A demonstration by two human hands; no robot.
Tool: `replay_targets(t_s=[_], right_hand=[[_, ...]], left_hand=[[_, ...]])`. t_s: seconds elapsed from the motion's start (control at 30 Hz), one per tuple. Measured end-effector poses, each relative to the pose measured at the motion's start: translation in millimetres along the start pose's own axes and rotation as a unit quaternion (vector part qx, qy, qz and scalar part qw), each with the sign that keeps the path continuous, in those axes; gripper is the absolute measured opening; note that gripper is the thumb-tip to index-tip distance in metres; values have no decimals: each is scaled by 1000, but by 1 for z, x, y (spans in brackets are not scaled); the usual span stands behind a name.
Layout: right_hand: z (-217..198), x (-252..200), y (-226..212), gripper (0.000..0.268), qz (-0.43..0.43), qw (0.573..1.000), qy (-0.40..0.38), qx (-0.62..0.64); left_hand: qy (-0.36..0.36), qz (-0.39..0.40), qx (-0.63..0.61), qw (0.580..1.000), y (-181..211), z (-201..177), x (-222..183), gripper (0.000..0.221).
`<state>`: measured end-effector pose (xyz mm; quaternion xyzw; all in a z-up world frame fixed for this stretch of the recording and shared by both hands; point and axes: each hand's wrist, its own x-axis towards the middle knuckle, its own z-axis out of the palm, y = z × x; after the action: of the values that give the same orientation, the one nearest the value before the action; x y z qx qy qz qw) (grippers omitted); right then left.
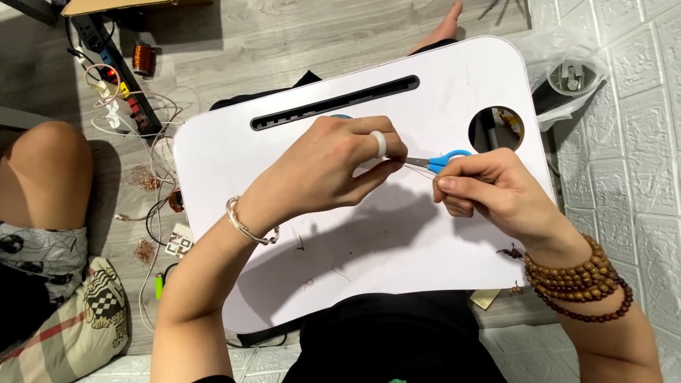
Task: Winding thin copper wire around an electronic component core and cutting it to size.
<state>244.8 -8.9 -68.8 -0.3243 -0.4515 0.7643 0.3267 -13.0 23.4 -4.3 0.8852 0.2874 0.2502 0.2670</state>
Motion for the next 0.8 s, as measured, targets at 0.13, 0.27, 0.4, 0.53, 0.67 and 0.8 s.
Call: replay_targets(t_s=[0.13, 0.27, 0.4, 0.53, 0.67, 0.8], right_hand=[[-5, -10, 13, 16, -42, 999, 26, 19], [-3, -21, 19, 16, -63, 996, 55, 9], [-11, -34, 26, 16, -79, 992, 97, 17], [-14, -34, 39, 19, -81, 988, 128, 38], [-10, -27, 34, 20, -79, 988, 116, 57], [9, -11, 12, 24, -79, 982, 95, -142]], left_hand=[[1, -12, -17, 1000, 2, 2, 2, 2], [-5, -15, -15, 1000, 1, 4, 2, 2], [11, -20, -15, 1000, -4, 1, -1, 3], [10, -32, -18, 999, -3, 1, -1, 6], [10, -35, -15, 999, -3, 0, -1, 4], [7, -19, -6, 1000, -1, -2, -3, 3]])
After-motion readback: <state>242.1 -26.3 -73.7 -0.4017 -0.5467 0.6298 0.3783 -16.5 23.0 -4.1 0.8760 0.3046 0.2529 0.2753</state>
